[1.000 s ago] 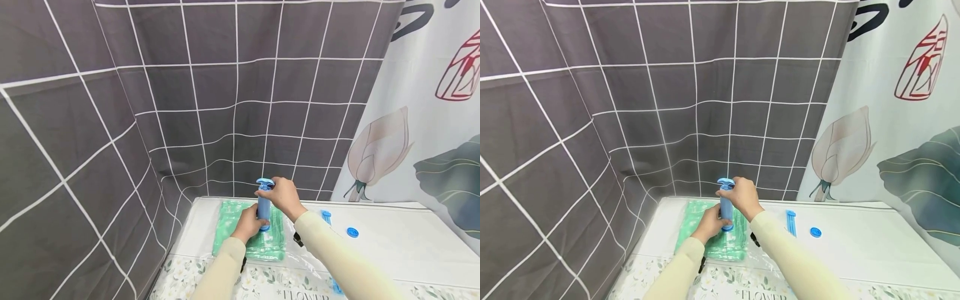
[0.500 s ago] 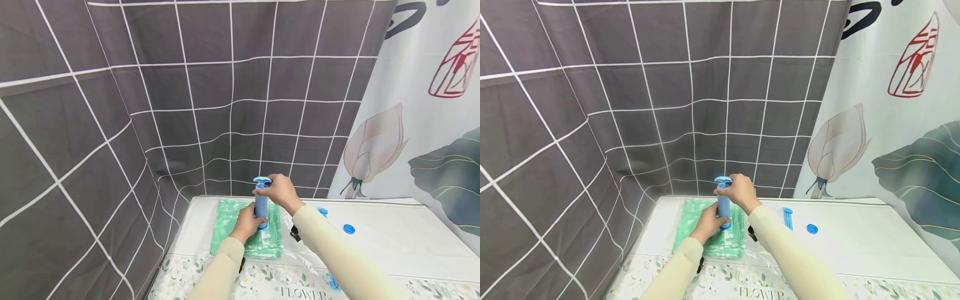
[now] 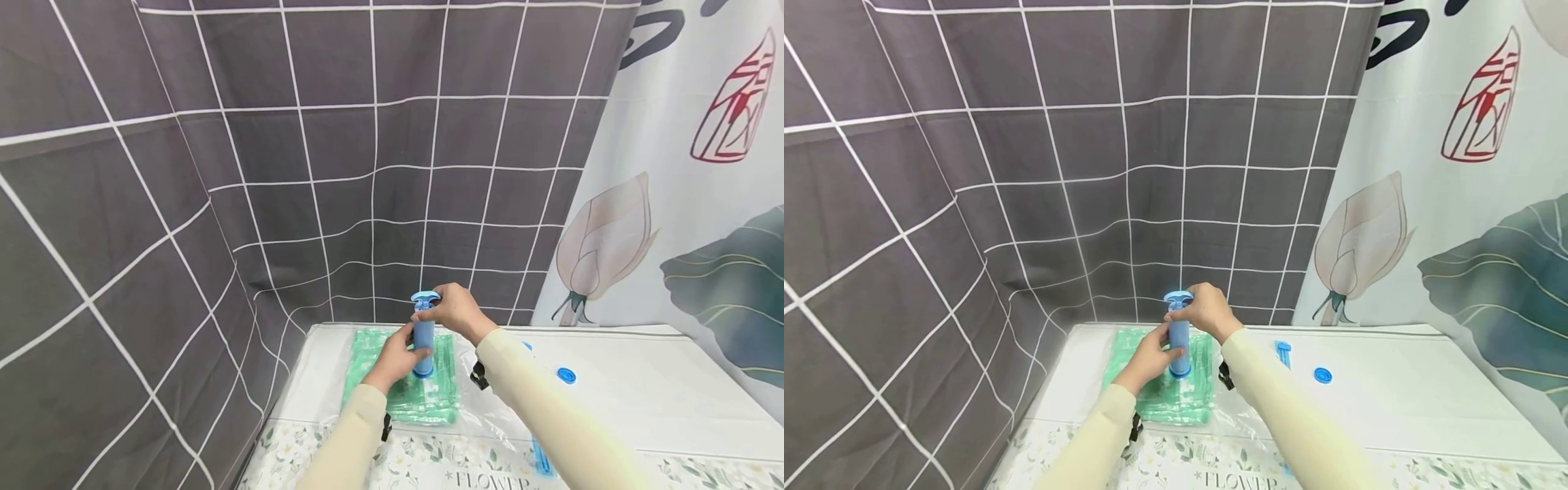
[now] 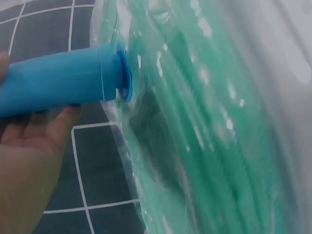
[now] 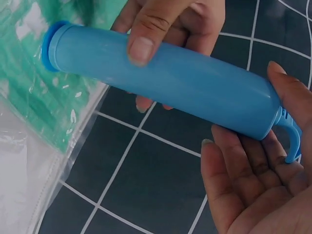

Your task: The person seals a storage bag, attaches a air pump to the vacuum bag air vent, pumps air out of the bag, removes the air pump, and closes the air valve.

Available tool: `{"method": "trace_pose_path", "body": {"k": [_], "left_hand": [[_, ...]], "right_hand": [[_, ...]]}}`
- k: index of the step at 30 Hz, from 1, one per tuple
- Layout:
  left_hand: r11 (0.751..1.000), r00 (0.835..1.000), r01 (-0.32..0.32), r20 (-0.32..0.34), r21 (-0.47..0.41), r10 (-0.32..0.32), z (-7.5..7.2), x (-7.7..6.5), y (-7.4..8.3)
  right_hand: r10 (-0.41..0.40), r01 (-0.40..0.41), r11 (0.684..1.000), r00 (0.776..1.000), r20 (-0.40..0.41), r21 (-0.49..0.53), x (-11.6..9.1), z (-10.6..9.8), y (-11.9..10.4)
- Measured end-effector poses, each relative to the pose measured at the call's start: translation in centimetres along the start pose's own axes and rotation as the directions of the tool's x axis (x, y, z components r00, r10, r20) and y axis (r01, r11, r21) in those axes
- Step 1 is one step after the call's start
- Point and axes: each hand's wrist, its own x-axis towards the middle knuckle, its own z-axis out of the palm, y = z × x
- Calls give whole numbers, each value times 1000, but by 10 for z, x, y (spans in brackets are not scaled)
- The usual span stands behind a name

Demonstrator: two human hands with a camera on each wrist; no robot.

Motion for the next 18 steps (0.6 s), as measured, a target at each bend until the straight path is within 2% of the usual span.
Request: {"method": "trace_pose_path", "body": {"k": [1, 6, 9, 18], "left_hand": [[1000, 1000, 2, 4, 11, -2, -1, 2, 0], [997, 1000, 0, 10, 80, -1, -5, 5, 3], [995, 1000, 4, 4, 95, -5, -5, 4, 4], [996, 999, 19, -50, 93, -14, -2, 0, 2]], "right_hand": [[49, -49, 999, 999, 14, -15, -9, -6, -18], [63, -62, 998, 998, 27, -31, -16, -11, -32], [85, -85, 996, 996, 37, -14, -17, -12, -36], [148, -156, 977, 987, 64, 144, -16, -7, -33]]}}
